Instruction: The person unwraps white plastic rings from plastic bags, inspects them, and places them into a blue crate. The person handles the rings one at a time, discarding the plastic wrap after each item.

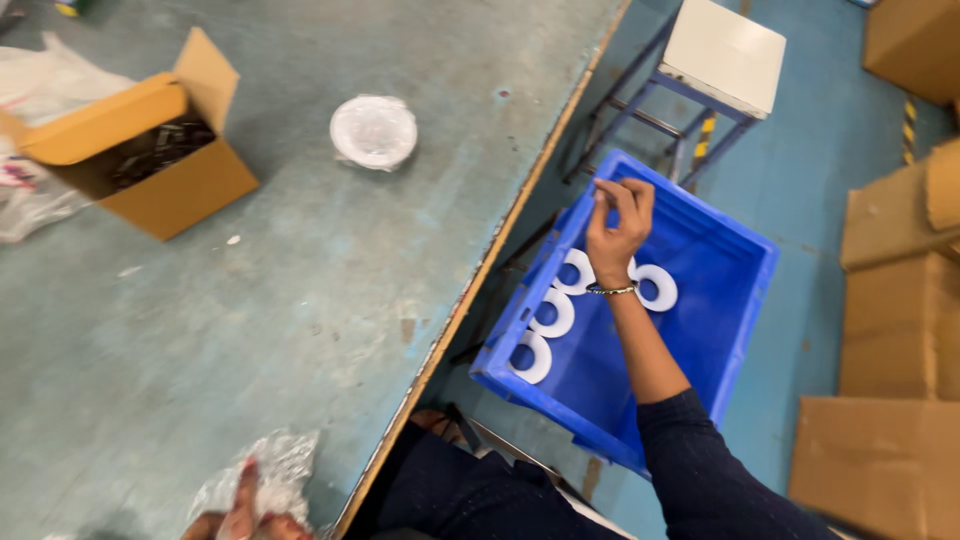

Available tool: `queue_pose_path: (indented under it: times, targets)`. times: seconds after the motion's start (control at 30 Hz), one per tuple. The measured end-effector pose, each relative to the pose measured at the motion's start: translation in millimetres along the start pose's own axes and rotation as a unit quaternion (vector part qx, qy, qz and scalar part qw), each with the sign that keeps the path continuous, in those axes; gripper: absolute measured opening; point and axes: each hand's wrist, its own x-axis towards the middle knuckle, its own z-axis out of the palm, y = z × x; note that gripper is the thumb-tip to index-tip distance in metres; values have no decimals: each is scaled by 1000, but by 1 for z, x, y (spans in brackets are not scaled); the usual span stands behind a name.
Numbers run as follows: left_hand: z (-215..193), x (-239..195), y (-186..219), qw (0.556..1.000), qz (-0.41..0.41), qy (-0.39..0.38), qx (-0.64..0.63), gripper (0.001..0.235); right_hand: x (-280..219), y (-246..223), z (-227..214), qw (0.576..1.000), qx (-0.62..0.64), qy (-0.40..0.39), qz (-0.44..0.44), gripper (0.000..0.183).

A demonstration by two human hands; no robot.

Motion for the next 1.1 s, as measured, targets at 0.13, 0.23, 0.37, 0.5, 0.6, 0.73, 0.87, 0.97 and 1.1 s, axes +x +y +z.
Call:
queue_pose_path:
  times: [0.13,0.23,0.37,0.5,0.6,0.73,0.87,0.97,1.1]
  targets:
    - [-14,11,15,986,47,-12,159,35,34,-81,54,985,49,-107,-127,29]
    - [-21,16,31,986,56,-7,158,34,45,-125,98,949,107,-263,-138,60]
    - [-26,22,56,999,-16,35,-6,34,42,-160,148,912,25,-279,-298,77]
    - [-32,23,71,994,-95,32,34,23,29,-174,170,900,-80,-344,-257,44]
    - [-39,26,75,991,-116,62,2,26,27,-181,155,916,-6,-309,-254,20]
    - [-51,34,77,979,-190,43,-52,21,3,-204,111,885,270,-376,-40,22]
    - [-62,42,70,934,-317,-52,-157,73,-49,-254,90,674,497,-515,182,32]
    - [-70,43,58,929,-179,-4,-325,73,-88,-301,82,597,530,-570,196,30]
    - [-72,35,47,860,-263,-8,-438,34,-101,-344,68,724,449,-524,4,27]
